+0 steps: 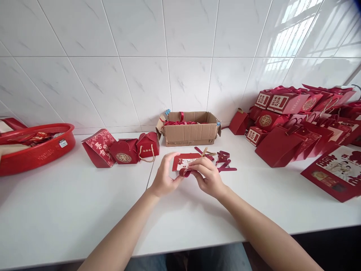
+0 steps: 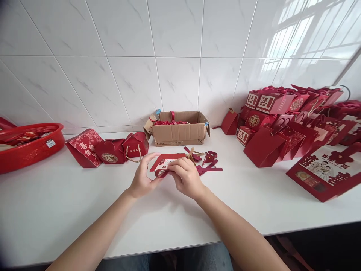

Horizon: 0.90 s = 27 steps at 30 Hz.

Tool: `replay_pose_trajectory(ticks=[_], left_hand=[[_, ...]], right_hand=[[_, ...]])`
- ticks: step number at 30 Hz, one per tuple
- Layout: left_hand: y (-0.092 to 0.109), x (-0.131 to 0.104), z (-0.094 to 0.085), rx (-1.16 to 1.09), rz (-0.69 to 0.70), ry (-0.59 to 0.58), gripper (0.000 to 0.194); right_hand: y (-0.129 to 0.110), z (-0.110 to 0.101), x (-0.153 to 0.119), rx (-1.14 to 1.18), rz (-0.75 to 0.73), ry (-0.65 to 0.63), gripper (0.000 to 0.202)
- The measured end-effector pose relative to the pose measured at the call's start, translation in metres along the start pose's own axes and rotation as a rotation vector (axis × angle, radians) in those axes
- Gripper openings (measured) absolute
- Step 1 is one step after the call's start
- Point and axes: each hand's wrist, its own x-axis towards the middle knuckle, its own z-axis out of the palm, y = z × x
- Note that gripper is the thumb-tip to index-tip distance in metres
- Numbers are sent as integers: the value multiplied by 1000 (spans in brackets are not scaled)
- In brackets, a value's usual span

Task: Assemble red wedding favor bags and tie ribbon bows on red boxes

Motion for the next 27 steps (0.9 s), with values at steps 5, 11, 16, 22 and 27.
replay_pose_trajectory(ticks=[5, 11, 16, 22, 27], left_hand=[[-16, 0, 3, 39, -57, -49, 73], [-31, -4, 3, -66, -197, -160, 66], [-24, -2, 2, -216, -333, -66, 55], [-22, 1, 3, -489, -520, 102, 50], [-24, 1, 1, -549, -608, 107, 49]], right_hand=[[0, -9, 5, 43, -35, 53, 24], [3, -12, 4, 117, 105, 120, 21], [21, -5, -2, 320, 479, 132, 74], [37, -2, -7, 650, 831, -168, 77], [35, -6, -5, 753, 808, -285, 74]])
